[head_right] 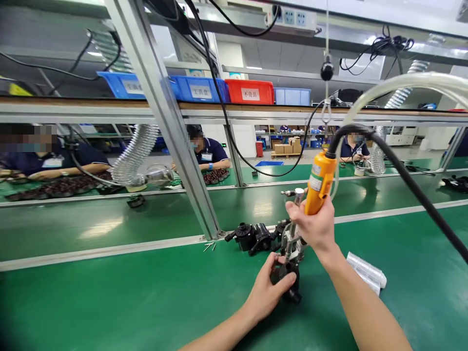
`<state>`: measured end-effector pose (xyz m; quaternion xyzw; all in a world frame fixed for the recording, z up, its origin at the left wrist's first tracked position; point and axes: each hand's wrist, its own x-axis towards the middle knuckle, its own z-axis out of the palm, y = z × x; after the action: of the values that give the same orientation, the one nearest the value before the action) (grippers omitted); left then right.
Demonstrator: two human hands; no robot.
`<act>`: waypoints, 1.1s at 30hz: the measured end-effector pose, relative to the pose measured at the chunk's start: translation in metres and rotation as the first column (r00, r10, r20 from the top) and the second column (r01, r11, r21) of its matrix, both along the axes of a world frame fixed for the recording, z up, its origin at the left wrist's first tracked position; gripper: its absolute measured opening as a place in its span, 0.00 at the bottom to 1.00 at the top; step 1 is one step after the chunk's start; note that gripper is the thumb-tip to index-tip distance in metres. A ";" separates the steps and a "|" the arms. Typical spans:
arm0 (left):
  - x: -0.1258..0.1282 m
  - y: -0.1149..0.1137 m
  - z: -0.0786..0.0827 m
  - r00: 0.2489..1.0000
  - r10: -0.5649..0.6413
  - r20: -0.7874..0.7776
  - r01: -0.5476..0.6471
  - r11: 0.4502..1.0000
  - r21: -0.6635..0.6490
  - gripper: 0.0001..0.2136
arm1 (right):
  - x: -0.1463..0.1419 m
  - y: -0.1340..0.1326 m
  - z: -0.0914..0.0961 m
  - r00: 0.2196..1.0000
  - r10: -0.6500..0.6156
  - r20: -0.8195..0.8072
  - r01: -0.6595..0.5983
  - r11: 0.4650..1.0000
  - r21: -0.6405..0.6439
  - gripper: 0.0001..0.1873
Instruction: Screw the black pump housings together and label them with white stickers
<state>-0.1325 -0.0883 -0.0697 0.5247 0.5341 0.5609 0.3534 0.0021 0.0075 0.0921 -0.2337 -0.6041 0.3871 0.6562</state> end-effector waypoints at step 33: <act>0.001 0.009 0.006 0.967 -0.152 0.203 0.159 0.987 -0.019 0.24 | -0.006 -0.019 -0.001 0.999 0.040 0.004 -0.040 0.999 0.011 0.22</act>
<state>-0.1314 -0.0789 -0.0637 0.4995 0.4627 0.5719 0.4575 -0.0043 -0.0117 0.0913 -0.2187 -0.6118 0.3963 0.6487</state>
